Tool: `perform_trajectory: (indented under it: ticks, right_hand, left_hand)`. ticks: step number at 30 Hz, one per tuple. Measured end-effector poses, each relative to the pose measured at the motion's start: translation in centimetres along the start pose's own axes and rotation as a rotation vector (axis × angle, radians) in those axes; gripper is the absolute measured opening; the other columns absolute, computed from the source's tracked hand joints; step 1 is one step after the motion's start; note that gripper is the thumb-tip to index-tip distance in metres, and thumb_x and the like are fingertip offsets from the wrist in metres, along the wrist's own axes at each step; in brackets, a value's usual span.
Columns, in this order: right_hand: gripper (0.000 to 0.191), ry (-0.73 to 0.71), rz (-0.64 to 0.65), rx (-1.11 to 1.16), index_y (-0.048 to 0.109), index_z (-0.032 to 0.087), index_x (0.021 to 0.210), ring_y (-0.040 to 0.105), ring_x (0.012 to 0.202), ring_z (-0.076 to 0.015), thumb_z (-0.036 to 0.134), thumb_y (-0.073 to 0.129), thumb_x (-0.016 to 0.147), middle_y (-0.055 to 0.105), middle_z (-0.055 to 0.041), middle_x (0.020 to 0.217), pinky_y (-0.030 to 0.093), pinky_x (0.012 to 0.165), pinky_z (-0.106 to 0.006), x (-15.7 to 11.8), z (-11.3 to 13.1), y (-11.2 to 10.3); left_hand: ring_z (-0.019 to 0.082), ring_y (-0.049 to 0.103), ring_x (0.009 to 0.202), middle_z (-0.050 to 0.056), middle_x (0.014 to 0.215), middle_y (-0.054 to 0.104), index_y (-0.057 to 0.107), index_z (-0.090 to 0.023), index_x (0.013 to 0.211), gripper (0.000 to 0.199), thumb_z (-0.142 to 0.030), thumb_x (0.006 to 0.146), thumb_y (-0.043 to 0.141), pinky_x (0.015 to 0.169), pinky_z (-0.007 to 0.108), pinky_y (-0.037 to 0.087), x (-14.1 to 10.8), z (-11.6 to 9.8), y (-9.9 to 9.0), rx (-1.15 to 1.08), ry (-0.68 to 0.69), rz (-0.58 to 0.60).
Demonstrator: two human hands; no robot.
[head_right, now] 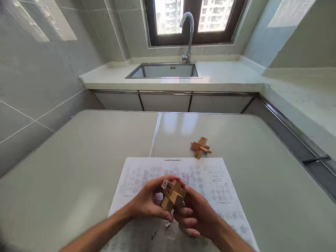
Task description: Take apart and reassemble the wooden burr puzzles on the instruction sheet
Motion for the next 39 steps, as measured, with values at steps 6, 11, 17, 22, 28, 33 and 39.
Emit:
perform_trajectory:
  ticks: [6,11,17,22,28,33,39]
  right_hand:
    - [0.049,-0.103,-0.049,-0.043,0.06,0.02,0.082,0.019,0.036,-0.0038,0.065,0.08,0.08,0.034,0.0116,0.054,0.037,0.029,-0.016,0.2,1.2,1.2]
    - [0.051,-0.155,-0.106,-0.101,0.066,0.018,0.087,0.019,0.04,-0.0044,0.069,0.072,0.087,0.035,0.0099,0.058,0.039,0.032,-0.016,0.2,1.6,0.7]
    - [0.061,-0.201,-0.186,-0.262,0.072,0.017,0.1,0.027,0.04,-0.0071,0.076,0.063,0.088,0.037,0.0078,0.057,0.037,0.034,-0.018,0.0,2.5,1.2]
    - [0.063,-0.347,-0.302,-0.518,0.072,0.018,0.091,0.043,0.045,-0.0138,0.079,0.057,0.088,0.047,0.0015,0.058,0.042,0.039,-0.025,-0.6,3.5,1.1]
    - [0.065,-0.484,-0.4,-0.708,0.071,0.019,0.089,0.052,0.047,-0.0181,0.082,0.053,0.09,0.054,-0.0023,0.059,0.049,0.046,-0.031,-1.2,4.1,0.6]
    - [0.062,-0.553,-0.457,-0.769,0.07,0.02,0.097,0.053,0.048,-0.0182,0.079,0.052,0.092,0.056,-0.0021,0.061,0.049,0.045,-0.031,-1.7,4.6,0.6]
    - [0.061,-0.577,-0.423,-0.803,0.066,0.021,0.094,0.05,0.048,-0.0174,0.08,0.052,0.092,0.052,-0.0002,0.059,0.047,0.044,-0.03,-1.5,4.8,0.9]
  left_hand:
    - [0.031,0.068,0.117,0.011,0.136,0.069,0.06,-0.028,0.146,0.091,-0.034,0.064,0.099,0.096,0.038,0.058,0.1,0.1,0.0,0.003,-0.022,-0.009]
    - [0.032,0.066,0.121,0.011,0.142,0.066,0.058,-0.03,0.148,0.089,-0.031,0.068,0.097,0.098,0.038,0.057,0.2,-0.6,-0.1,0.059,-0.011,-0.022]
    - [0.028,0.07,0.112,0.012,0.147,0.063,0.056,-0.03,0.15,0.086,-0.03,0.072,0.094,0.086,0.034,0.06,0.2,-0.6,-0.2,0.048,-0.022,-0.025]
    - [0.025,0.072,0.1,0.014,0.148,0.061,0.057,-0.029,0.148,0.084,-0.034,0.072,0.093,0.076,0.031,0.059,0.1,-0.5,-0.1,0.017,-0.045,-0.043]
    - [0.024,0.069,0.103,0.012,0.145,0.063,0.06,-0.031,0.145,0.084,-0.031,0.069,0.096,0.073,0.029,0.056,0.1,-0.3,-0.2,0.027,-0.052,-0.05]
    - [0.02,0.068,0.094,0.012,0.146,0.063,0.059,-0.031,0.145,0.085,-0.031,0.068,0.096,0.068,0.027,0.054,0.1,-0.2,-0.3,0.01,-0.065,-0.055]
    - [0.017,0.068,0.085,0.013,0.146,0.062,0.059,-0.031,0.145,0.083,-0.036,0.071,0.094,0.065,0.026,0.052,0.1,-0.1,-0.4,0.044,-0.067,-0.053]
Point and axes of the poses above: each hand's wrist, its own x-axis towards the middle knuckle, its own y-axis out of the palm, z = x × y, the point moved 8 cm from there along x, towards the middle knuckle
